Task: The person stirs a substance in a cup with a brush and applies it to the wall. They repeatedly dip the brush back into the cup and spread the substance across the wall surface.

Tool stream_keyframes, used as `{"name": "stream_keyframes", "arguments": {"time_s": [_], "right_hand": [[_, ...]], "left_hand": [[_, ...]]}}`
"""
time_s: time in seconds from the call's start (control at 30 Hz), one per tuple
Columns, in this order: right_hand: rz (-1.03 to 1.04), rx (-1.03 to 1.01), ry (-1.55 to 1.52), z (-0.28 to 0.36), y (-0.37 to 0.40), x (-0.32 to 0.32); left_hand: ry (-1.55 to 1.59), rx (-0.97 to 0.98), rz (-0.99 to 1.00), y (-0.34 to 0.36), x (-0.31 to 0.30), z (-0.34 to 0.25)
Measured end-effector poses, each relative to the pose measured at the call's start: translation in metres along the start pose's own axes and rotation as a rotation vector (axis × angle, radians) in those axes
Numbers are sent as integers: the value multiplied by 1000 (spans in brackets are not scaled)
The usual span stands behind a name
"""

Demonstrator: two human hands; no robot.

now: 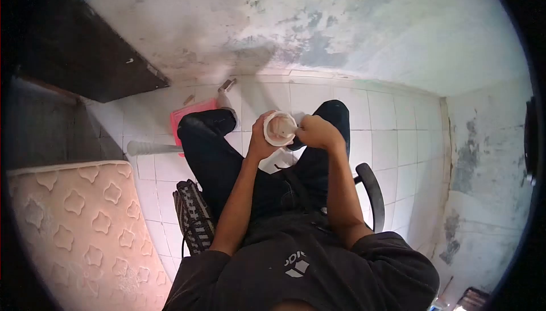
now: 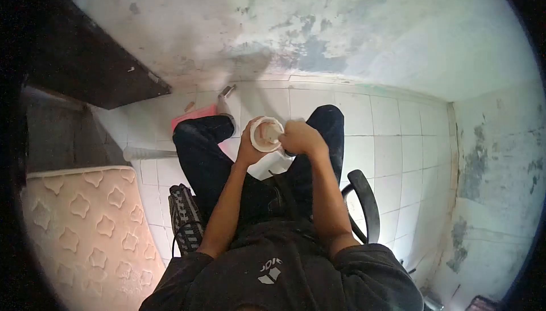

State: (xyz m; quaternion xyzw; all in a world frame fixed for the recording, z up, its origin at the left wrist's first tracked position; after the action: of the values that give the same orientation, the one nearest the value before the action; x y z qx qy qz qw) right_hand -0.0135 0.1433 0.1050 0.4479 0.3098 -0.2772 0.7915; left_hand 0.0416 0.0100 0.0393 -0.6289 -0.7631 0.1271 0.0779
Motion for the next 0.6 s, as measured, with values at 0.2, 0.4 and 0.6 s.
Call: {"name": "stream_keyframes", "arguments": {"time_s": [0.2, 0.4, 0.6], "right_hand": [[-61, 59, 39, 13, -12, 14], [-8, 64, -34, -5, -11, 15], [-91, -28, -141, -9, 6, -5]], "left_hand": [[29, -15, 71, 10, 3, 29], [68, -111, 84, 7, 4, 22], [14, -62, 76, 9, 5, 26]]}}
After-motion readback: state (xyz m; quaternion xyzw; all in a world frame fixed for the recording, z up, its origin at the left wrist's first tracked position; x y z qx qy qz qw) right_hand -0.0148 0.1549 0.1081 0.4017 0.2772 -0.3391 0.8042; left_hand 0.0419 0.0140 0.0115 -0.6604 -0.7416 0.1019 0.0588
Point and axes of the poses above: each hand's wrist, its own y-axis away from the middle knuckle, its own x-axis out of the palm, z = x × y, the point moved 7 cm from there along -y, towards the middle knuckle, and after that the axes turned 1 degree about -z, right-handed, at the moved point
